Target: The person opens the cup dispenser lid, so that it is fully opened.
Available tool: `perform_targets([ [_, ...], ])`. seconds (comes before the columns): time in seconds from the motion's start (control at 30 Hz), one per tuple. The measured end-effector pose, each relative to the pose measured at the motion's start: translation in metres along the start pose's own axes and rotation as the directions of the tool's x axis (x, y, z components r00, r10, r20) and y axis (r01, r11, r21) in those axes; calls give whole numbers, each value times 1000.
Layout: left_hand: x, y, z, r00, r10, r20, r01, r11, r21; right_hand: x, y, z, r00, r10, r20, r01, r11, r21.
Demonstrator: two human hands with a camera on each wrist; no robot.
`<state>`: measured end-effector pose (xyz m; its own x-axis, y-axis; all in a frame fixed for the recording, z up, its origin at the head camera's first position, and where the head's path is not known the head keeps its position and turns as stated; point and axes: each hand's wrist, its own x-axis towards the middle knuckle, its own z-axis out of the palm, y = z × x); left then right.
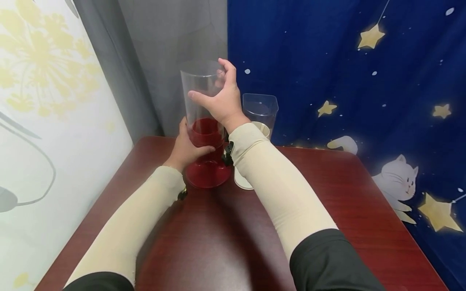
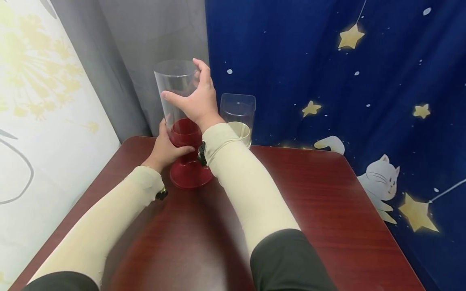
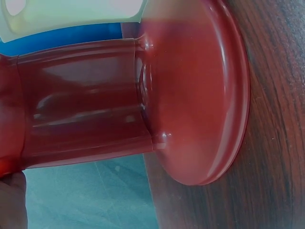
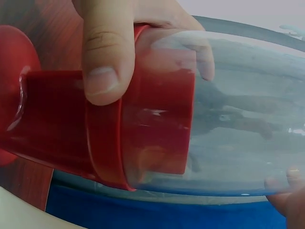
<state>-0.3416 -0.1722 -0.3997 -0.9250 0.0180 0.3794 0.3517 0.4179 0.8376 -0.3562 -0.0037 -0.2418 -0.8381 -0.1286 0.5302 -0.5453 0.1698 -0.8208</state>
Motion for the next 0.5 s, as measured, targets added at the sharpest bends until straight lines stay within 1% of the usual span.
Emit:
perform_targets([
  [0.2, 0, -1, 1, 1000, 18, -3, -18, 1000, -17, 0, -4, -1, 1000, -17, 1, 17, 1000, -14],
  [0.37, 1, -1, 1, 999, 40, 5, -40, 998, -39, 4, -18, -7, 998, -49, -30, 49, 999, 4],
  [0.5, 0, 0, 0, 1000, 16, 13, -16, 999, -35, 6, -28, -11, 997, -69, -45, 71, 997, 41],
])
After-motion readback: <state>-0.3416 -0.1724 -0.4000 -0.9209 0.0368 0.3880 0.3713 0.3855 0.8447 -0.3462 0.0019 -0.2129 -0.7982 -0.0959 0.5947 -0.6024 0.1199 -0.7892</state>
